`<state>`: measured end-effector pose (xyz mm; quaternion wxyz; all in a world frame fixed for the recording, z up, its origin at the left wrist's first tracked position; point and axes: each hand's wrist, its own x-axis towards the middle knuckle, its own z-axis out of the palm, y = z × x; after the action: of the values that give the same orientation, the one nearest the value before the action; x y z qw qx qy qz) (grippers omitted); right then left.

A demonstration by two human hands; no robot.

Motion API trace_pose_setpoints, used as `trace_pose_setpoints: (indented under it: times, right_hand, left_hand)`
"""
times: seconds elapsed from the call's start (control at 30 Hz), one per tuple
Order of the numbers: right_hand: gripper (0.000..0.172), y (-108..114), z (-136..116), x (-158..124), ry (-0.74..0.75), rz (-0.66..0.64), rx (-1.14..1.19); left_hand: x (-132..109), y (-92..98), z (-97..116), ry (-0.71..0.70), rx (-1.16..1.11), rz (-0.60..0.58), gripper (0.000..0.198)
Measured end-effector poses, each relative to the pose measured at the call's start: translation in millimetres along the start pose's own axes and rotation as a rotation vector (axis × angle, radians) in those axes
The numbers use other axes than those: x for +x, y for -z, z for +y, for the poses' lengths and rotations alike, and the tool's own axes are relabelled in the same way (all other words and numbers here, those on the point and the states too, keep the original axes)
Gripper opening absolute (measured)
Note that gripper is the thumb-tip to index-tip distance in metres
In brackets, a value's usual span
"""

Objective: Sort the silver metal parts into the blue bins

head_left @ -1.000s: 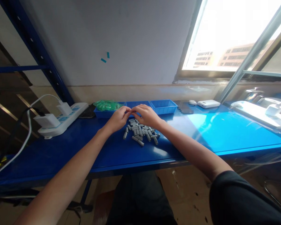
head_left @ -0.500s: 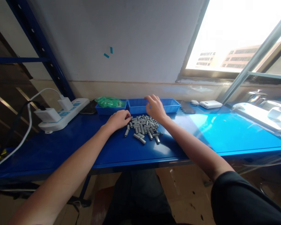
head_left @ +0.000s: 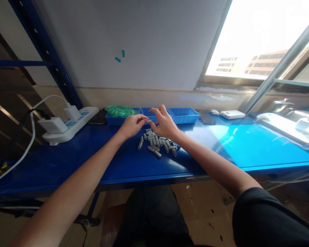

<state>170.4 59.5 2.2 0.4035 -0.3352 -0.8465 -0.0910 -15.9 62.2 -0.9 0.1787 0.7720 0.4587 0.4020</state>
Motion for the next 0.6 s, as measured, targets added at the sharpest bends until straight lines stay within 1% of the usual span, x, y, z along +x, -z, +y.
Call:
trace_pose_setpoints:
  times: [0.07, 0.13, 0.17, 0.23, 0.27, 0.33, 0.4, 0.43, 0.47, 0.53, 0.6]
  right_hand:
    - [0.027, -0.9, -2.3, 0.4, 0.061, -0.023, 0.043]
    - [0.016, -1.4, -3.7, 1.6, 0.122, -0.028, 0.058]
    - [0.013, -0.6, -4.0, 2.5, 0.147, -0.018, 0.060]
    - [0.015, 3.7, -2.7, 5.5, 0.178, 0.019, 0.065]
    - [0.016, 7.3, -0.5, 7.3, 0.177, 0.051, 0.064]
    - [0.022, 15.6, 8.3, 10.9, 0.113, 0.138, 0.039]
    - [0.027, 22.4, 23.2, 12.9, -0.028, 0.212, -0.038]
    - [0.028, 24.3, 31.9, 12.7, -0.107, 0.211, -0.097]
    - [0.028, 25.0, 40.5, 11.8, -0.179, 0.174, -0.161]
    - [0.028, 23.3, 53.9, 8.5, -0.273, 0.037, -0.270]
    - [0.030, 19.4, 57.6, 5.2, -0.303, -0.070, -0.313]
  left_hand:
    - [0.4, -3.4, -2.1, 0.022, -0.166, 0.023, 0.034]
    - [0.3, -4.3, -1.1, 0.037, -0.296, 0.029, 0.040]
    - [-0.1, -3.1, 0.9, 0.041, -0.337, 0.023, 0.043]
    - [-1.5, 3.1, 7.4, 0.053, -0.348, 0.011, 0.047]
    - [-2.4, 8.0, 11.1, 0.055, -0.306, 0.009, 0.048]
    - [-4.5, 19.1, 17.2, 0.051, -0.111, -0.008, 0.048]
    - [-6.7, 28.5, 19.7, 0.050, 0.156, -0.088, 0.047]
    - [-7.6, 31.3, 19.4, 0.059, 0.271, -0.160, 0.047]
    - [-8.5, 32.4, 18.3, 0.076, 0.357, -0.243, 0.049]
    - [-9.9, 30.1, 15.2, 0.111, 0.440, -0.390, 0.054]
    - [-10.7, 24.4, 13.0, 0.117, 0.458, -0.465, 0.052]
